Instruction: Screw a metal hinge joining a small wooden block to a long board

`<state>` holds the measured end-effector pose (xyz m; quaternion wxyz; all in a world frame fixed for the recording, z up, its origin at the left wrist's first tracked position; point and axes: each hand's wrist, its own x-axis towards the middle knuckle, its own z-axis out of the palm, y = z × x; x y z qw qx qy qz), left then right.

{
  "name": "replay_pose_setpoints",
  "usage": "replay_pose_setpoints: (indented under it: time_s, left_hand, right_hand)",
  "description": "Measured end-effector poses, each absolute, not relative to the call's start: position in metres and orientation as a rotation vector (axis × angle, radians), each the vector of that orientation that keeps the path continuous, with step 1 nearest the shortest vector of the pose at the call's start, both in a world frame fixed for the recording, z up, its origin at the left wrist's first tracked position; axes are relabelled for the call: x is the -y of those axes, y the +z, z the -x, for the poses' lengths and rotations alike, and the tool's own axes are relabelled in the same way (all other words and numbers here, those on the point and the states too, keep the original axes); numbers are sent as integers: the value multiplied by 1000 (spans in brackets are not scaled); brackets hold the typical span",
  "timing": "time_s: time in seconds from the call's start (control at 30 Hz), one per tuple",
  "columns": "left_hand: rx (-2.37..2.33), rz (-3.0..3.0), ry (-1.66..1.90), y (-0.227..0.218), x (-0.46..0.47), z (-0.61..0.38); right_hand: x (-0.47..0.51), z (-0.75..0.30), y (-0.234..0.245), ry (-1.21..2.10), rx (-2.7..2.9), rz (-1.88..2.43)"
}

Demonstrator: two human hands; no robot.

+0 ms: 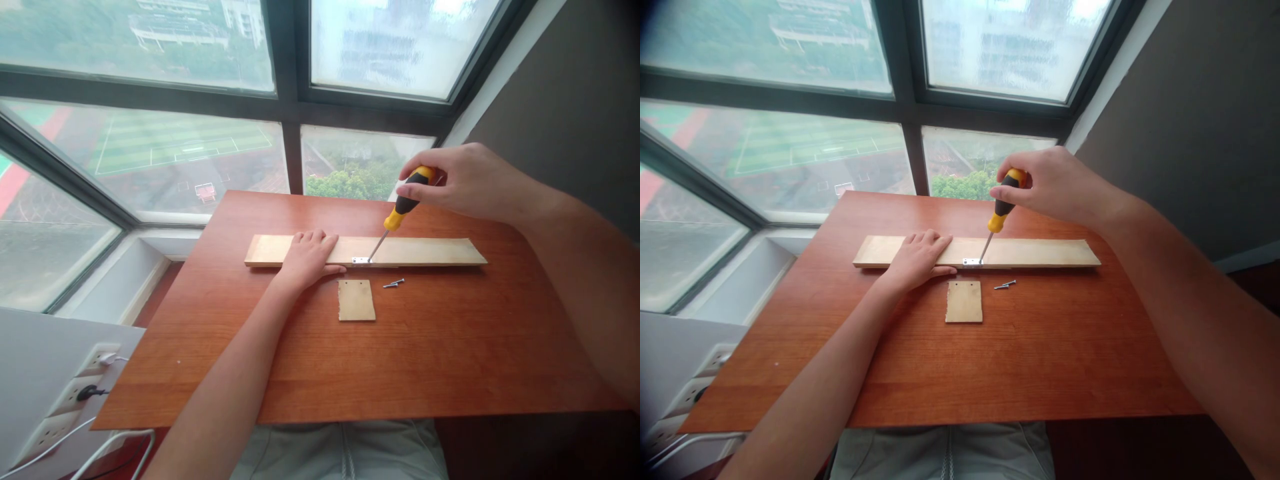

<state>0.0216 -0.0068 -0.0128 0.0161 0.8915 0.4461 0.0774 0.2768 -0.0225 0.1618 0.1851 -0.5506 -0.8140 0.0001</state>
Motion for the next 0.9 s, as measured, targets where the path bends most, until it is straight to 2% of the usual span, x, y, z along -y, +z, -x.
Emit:
replay_pose_setpoints:
  time_s: [0.33, 0.53, 0.9]
  left_hand:
    - [-1395, -2788, 227, -14, 7, -21]
    - [-1393, -2793, 225, -12, 7, -21]
    - [-1389, -2791, 224, -11, 7, -21]
  right_hand:
    - [26, -262, 160, -65, 2339, 1601]
    - [32, -245, 150, -612, 2205, 1917]
    - [25, -242, 120, -390, 2011, 1586]
